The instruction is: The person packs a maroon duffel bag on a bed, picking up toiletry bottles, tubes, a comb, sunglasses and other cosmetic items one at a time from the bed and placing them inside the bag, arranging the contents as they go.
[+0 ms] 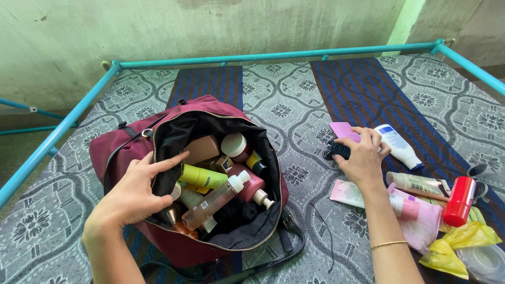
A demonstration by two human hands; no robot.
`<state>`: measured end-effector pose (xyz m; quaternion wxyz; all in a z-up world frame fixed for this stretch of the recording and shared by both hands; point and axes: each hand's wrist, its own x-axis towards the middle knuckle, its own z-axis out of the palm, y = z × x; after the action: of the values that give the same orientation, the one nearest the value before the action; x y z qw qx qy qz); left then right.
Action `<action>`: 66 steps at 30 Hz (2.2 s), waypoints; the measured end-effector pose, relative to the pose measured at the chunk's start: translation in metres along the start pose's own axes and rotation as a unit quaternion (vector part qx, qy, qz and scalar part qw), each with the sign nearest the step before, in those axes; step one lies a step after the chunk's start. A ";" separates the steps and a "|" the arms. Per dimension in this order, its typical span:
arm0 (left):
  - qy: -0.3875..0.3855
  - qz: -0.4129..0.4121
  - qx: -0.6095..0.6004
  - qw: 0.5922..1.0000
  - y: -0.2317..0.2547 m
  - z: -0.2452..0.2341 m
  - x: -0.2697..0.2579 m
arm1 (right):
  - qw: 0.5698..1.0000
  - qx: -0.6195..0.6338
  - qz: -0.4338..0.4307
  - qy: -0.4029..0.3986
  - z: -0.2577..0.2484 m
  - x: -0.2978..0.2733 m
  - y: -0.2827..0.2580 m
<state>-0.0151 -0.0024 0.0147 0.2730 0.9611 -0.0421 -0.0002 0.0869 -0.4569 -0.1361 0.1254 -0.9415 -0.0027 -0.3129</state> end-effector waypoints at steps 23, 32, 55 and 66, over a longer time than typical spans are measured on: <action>-0.002 -0.002 -0.008 1.000 -0.001 -0.001 -0.001 | 0.702 0.688 0.176 -0.061 -0.039 0.025 -0.006; -0.006 -0.017 -0.016 1.000 0.003 -0.004 -0.004 | 0.608 0.774 0.155 -0.091 -0.040 0.027 -0.048; -0.001 -0.001 -0.029 1.000 -0.001 -0.008 -0.009 | 0.686 0.668 0.124 -0.262 -0.011 -0.018 -0.202; -0.002 -0.010 -0.032 0.999 0.004 -0.009 -0.009 | 0.760 0.586 0.089 -0.266 -0.004 -0.022 -0.204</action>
<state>-0.0246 -0.0005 0.0243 0.3035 0.9522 -0.0328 -0.0062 0.0496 -0.2591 -0.0984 0.6744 -0.7254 -0.1352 0.0259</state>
